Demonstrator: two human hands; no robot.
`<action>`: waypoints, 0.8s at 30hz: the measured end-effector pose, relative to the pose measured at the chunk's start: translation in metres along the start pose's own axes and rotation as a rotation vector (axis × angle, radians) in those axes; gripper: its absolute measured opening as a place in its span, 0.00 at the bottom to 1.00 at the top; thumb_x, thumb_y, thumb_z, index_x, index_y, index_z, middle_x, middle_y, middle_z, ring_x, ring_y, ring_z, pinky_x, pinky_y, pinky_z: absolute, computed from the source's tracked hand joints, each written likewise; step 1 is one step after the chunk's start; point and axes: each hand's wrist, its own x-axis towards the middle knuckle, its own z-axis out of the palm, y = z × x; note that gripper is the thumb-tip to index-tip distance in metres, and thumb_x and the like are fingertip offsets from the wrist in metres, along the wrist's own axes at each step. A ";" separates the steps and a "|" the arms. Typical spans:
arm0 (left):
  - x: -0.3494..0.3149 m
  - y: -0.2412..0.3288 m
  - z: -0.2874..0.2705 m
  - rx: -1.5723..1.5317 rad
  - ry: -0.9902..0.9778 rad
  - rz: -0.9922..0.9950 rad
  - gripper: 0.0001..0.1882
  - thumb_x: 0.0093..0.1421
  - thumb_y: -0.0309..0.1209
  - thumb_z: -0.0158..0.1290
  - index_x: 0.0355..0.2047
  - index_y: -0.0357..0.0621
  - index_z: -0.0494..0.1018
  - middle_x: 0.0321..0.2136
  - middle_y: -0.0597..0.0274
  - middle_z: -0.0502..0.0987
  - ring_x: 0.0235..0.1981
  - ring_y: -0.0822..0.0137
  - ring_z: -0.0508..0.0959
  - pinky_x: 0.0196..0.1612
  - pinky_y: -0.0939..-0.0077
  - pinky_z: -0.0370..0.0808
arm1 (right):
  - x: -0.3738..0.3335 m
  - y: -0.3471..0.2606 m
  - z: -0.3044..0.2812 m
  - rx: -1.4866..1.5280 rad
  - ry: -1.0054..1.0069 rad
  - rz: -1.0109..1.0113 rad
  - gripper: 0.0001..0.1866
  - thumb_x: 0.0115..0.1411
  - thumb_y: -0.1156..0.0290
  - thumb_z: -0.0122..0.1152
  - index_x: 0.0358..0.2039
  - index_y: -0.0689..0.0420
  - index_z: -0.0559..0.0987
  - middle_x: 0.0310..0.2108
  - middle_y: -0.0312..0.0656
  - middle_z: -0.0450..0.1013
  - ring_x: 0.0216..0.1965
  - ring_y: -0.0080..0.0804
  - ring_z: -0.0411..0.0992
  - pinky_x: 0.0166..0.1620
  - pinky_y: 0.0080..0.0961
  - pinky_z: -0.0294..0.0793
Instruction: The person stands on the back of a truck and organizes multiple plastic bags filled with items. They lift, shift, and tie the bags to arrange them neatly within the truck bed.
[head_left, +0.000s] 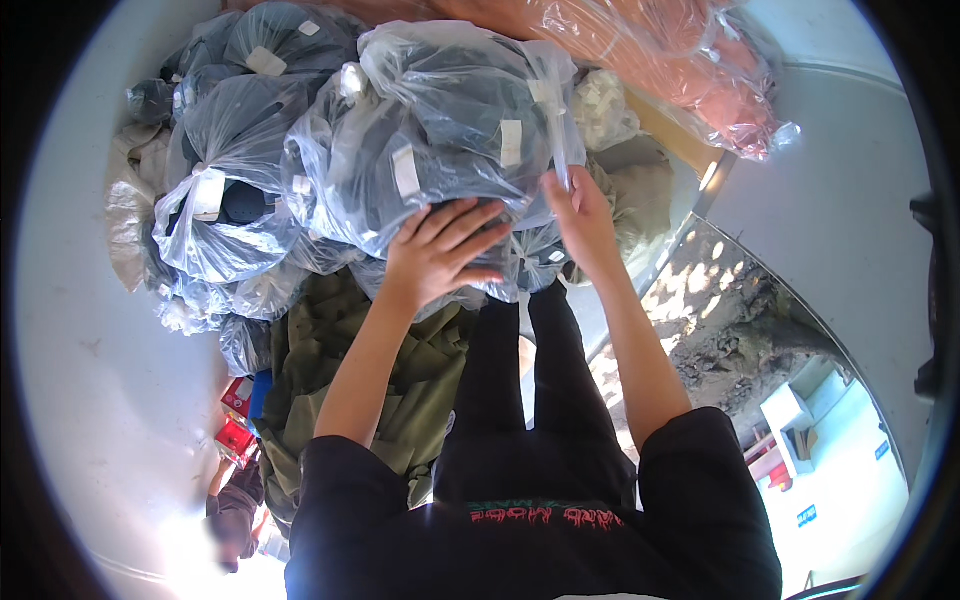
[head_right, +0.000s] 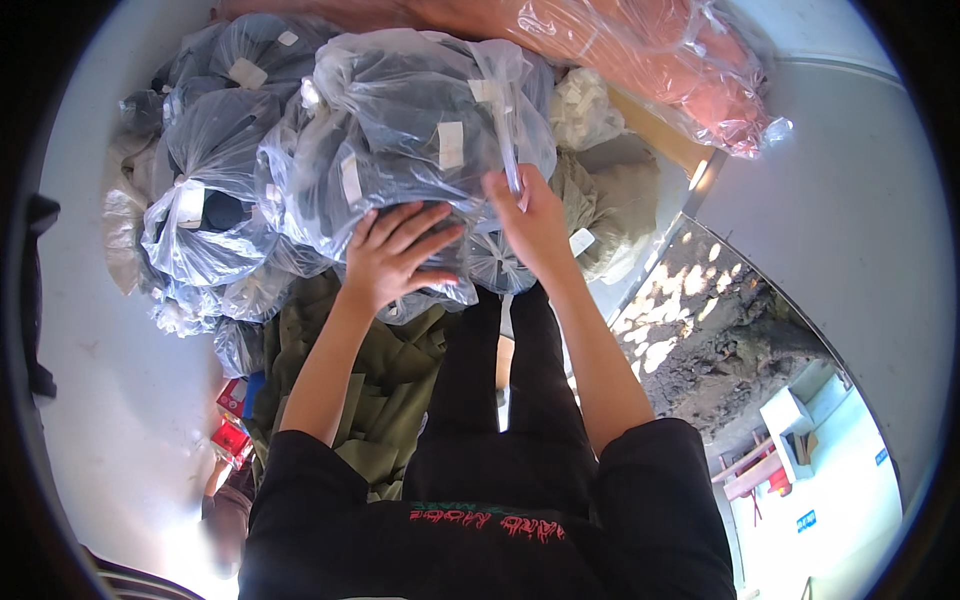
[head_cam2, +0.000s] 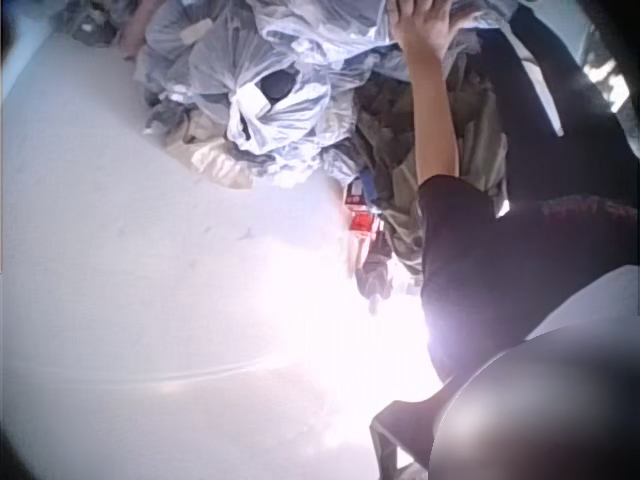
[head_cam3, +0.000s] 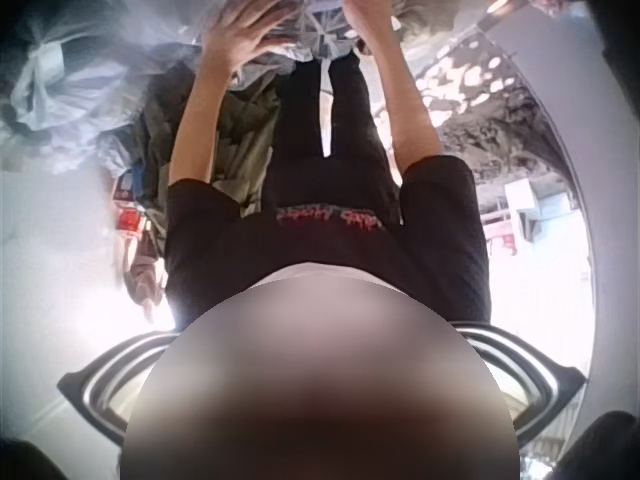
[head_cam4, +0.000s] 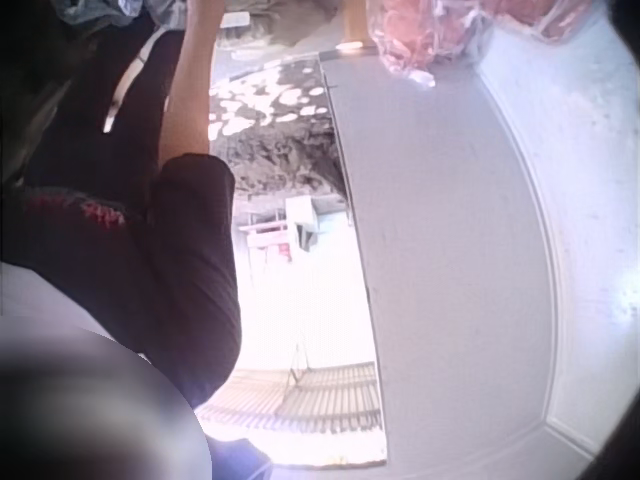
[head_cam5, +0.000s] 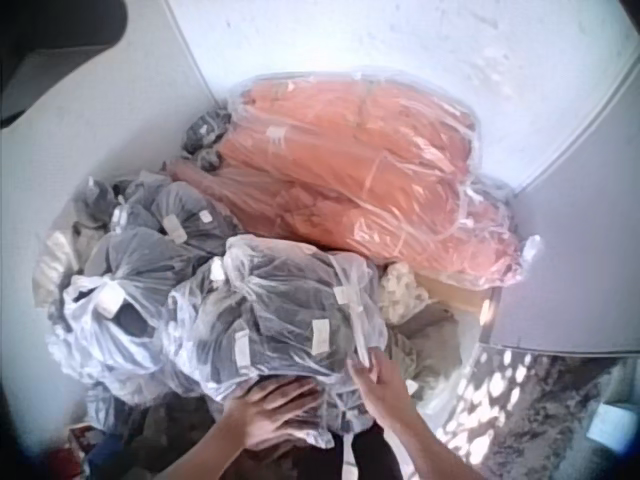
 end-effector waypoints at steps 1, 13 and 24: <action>0.009 -0.002 0.000 -0.028 0.001 -0.045 0.30 0.54 0.69 0.55 0.53 0.76 0.80 0.61 0.84 0.74 0.62 0.76 0.72 0.75 0.60 0.45 | 0.003 0.004 -0.007 0.037 -0.008 0.051 0.24 0.66 0.49 0.66 0.38 0.60 0.74 0.21 0.36 0.68 0.26 0.26 0.66 0.30 0.29 0.68; 0.053 0.004 0.050 -0.017 0.153 -0.247 0.04 0.55 0.48 0.63 0.30 0.73 0.82 0.37 0.87 0.76 0.40 0.70 0.76 0.52 0.61 0.66 | -0.034 -0.008 0.028 0.142 0.084 0.066 0.21 0.74 0.52 0.53 0.37 0.60 0.76 0.20 0.35 0.64 0.24 0.21 0.61 0.28 0.28 0.62; -0.018 0.096 0.148 -0.367 -0.030 -0.344 0.14 0.61 0.32 0.54 0.47 0.52 0.80 0.49 0.57 0.80 0.45 0.60 0.81 0.46 0.68 0.79 | -0.082 -0.005 0.025 0.440 -0.033 0.113 0.14 0.73 0.61 0.57 0.36 0.59 0.77 0.23 0.28 0.64 0.26 0.16 0.60 0.31 0.21 0.60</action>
